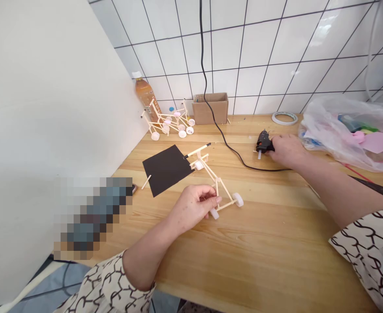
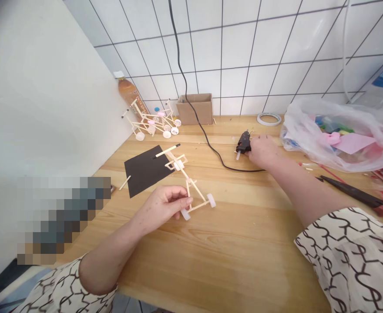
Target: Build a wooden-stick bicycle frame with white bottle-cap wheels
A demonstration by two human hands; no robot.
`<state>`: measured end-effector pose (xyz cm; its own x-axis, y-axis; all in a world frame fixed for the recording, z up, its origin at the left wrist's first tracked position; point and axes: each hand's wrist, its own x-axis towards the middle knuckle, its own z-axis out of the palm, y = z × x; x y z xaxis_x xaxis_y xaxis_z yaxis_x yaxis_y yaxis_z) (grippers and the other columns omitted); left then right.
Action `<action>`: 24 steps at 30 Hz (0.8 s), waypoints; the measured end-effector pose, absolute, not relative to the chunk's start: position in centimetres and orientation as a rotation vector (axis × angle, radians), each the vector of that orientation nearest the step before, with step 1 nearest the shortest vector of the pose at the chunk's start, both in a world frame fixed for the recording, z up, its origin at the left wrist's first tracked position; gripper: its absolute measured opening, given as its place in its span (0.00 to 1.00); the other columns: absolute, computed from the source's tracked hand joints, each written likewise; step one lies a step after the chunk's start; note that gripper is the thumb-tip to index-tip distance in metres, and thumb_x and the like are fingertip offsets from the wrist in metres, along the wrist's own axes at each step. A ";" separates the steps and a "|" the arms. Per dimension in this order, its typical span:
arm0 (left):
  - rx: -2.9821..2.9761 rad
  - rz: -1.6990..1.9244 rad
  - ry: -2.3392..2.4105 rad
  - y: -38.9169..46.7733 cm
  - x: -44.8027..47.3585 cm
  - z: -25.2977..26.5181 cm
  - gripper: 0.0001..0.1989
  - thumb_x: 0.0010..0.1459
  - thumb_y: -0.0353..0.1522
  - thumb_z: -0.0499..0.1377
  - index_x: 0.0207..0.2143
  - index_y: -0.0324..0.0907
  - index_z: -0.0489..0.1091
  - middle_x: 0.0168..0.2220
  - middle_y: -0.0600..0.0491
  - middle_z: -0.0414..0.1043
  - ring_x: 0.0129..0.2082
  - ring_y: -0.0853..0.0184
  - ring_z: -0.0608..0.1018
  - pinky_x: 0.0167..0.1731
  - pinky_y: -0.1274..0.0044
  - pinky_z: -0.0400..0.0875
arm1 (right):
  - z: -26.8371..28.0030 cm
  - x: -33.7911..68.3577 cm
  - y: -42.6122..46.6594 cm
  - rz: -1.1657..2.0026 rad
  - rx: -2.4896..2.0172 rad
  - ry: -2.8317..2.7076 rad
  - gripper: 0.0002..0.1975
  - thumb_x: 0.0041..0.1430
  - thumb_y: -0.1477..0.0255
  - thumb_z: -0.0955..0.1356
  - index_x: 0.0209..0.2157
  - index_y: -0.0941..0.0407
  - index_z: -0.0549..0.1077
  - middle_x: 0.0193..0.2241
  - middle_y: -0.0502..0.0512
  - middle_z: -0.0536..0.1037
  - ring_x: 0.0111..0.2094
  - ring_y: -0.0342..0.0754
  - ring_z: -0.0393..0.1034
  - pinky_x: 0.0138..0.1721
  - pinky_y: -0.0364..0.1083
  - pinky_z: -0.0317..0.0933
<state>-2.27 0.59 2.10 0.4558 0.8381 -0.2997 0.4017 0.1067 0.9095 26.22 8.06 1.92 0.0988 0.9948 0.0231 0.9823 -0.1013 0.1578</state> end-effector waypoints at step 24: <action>1.514 0.443 1.127 0.6 -2.5 2.3 0.10 0.54 0.33 0.58 0.23 0.37 0.67 0.19 0.56 0.69 0.16 0.77 0.67 0.18 0.85 0.59 | -1.0 18.9 -2.5 -0.796 1.741 3.142 0.11 0.57 0.75 0.65 0.44 0.57 0.69 0.38 0.58 0.74 0.40 0.49 0.68 0.42 0.50 0.65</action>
